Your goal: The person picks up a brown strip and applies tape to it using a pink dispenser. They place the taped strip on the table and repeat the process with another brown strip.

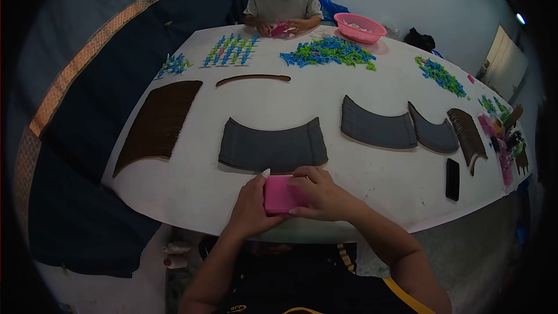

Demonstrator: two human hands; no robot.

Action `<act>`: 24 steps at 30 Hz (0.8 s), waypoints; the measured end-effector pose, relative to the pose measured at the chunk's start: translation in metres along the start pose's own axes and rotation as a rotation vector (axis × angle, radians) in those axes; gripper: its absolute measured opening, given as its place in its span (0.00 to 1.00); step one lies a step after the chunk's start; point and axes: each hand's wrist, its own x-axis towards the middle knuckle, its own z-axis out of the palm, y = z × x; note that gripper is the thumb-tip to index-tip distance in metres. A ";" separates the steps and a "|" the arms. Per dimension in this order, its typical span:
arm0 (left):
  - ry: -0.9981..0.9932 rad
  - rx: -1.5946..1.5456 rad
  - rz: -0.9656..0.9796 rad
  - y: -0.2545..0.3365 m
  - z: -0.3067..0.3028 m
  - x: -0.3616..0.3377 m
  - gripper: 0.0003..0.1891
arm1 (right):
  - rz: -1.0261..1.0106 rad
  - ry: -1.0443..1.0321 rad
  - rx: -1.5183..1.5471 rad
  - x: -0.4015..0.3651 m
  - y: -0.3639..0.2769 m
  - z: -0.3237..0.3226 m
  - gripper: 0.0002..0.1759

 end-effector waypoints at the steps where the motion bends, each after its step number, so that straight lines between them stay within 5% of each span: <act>1: -0.005 -0.004 -0.001 -0.001 0.001 0.000 0.66 | 0.008 -0.001 0.028 0.000 0.003 0.004 0.37; 15: -0.090 -0.038 -0.076 0.012 -0.010 0.005 0.66 | -0.073 0.087 0.034 -0.004 0.012 0.015 0.39; 17: 0.060 -0.025 0.042 0.018 -0.012 0.007 0.46 | -0.080 0.102 0.035 -0.004 0.013 0.016 0.39; 24: 0.058 -0.034 0.056 0.018 -0.014 0.008 0.47 | -0.077 0.118 0.059 -0.005 0.016 0.020 0.40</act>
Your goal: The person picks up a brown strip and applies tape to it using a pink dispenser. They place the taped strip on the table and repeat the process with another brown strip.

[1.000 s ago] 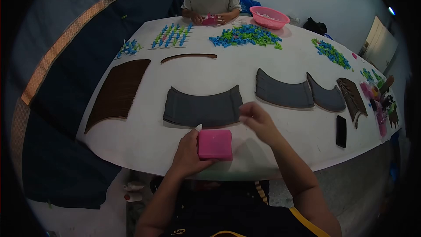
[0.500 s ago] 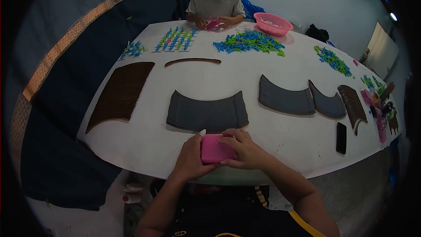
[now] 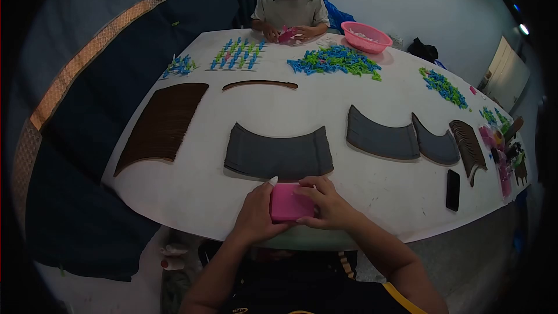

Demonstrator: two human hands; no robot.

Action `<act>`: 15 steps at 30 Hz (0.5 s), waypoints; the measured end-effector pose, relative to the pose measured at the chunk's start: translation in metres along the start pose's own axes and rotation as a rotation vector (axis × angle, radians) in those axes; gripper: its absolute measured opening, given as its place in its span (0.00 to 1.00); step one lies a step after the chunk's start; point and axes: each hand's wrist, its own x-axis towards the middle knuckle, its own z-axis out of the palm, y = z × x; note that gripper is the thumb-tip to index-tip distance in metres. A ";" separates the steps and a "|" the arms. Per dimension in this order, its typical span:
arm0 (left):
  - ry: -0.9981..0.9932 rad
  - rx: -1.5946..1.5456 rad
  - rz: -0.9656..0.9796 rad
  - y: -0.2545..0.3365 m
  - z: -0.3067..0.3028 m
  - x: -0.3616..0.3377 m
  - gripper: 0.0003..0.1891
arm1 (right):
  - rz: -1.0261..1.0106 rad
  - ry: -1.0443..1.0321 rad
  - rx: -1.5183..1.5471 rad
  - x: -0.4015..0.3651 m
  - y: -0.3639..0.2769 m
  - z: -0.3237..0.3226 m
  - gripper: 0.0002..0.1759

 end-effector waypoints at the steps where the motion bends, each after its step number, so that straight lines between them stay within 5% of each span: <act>1: 0.000 0.004 -0.007 -0.001 0.001 -0.001 0.49 | 0.001 0.001 -0.003 0.000 0.000 0.001 0.40; 15: -0.033 0.041 0.004 -0.020 0.013 -0.010 0.61 | 0.011 -0.001 0.002 0.000 0.001 0.002 0.40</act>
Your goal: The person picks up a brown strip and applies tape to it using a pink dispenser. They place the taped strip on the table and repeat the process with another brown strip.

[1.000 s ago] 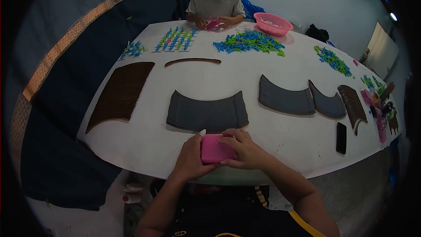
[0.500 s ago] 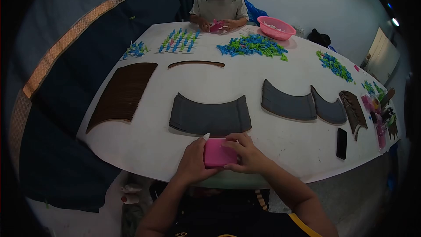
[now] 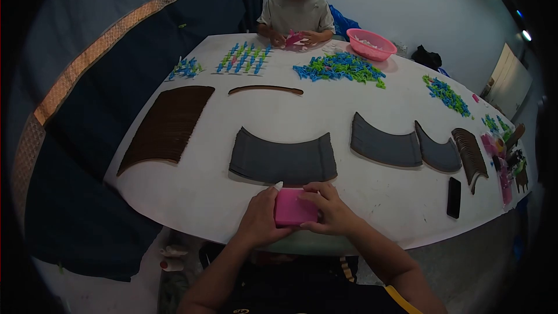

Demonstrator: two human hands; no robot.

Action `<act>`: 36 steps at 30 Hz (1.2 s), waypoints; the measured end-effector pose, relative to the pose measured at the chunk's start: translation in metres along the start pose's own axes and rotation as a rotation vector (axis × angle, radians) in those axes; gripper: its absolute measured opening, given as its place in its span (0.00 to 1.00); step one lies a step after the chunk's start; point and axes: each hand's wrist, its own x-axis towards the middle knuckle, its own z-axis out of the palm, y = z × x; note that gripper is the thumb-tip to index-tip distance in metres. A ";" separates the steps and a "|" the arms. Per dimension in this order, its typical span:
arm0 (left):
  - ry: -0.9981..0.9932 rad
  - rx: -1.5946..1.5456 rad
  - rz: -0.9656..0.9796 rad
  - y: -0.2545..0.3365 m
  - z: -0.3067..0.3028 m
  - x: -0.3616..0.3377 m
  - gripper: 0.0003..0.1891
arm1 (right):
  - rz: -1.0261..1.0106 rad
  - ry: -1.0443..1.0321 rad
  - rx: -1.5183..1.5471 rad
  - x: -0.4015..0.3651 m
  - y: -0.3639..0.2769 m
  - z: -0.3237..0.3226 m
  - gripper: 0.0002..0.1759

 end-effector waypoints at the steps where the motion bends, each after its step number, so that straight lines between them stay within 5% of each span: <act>1: -0.025 -0.004 -0.019 0.002 -0.002 0.001 0.61 | 0.002 0.003 0.002 0.000 0.000 0.000 0.40; 36: -0.003 -0.014 -0.001 -0.001 0.001 0.001 0.63 | 0.030 0.012 0.020 -0.002 0.000 0.003 0.41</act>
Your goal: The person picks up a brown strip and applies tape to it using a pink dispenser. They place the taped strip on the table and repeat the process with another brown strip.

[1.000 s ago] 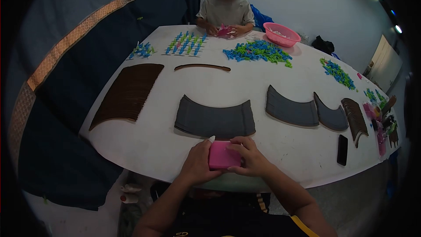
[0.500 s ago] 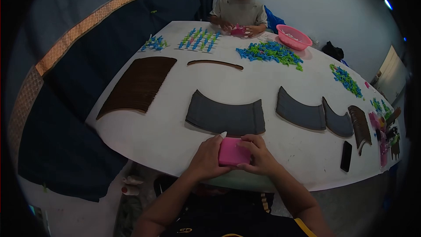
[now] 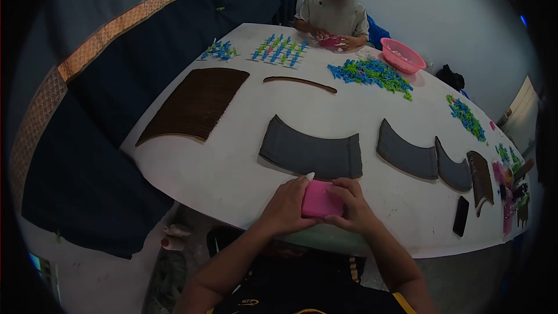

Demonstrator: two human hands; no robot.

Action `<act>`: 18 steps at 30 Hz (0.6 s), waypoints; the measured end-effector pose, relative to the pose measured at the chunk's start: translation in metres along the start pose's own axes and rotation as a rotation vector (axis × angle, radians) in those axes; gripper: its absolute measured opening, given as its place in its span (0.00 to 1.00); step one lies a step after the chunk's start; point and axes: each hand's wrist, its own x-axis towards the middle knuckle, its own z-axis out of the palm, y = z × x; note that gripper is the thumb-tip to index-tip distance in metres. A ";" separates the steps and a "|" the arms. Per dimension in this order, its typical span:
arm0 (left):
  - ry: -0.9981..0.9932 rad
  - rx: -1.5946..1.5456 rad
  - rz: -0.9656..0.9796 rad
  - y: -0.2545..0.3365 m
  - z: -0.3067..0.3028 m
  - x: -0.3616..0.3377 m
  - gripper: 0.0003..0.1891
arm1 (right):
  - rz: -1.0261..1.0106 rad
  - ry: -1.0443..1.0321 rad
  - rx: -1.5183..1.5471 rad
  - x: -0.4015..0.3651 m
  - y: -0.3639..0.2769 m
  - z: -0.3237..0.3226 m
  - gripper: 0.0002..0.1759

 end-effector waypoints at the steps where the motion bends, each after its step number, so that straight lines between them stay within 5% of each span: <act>1: -0.019 -0.010 -0.012 0.001 -0.001 0.001 0.63 | 0.000 0.003 -0.001 0.000 -0.001 0.000 0.41; 18: -0.001 0.008 0.030 0.002 -0.005 0.003 0.61 | 0.023 -0.042 -0.079 0.041 -0.013 -0.034 0.42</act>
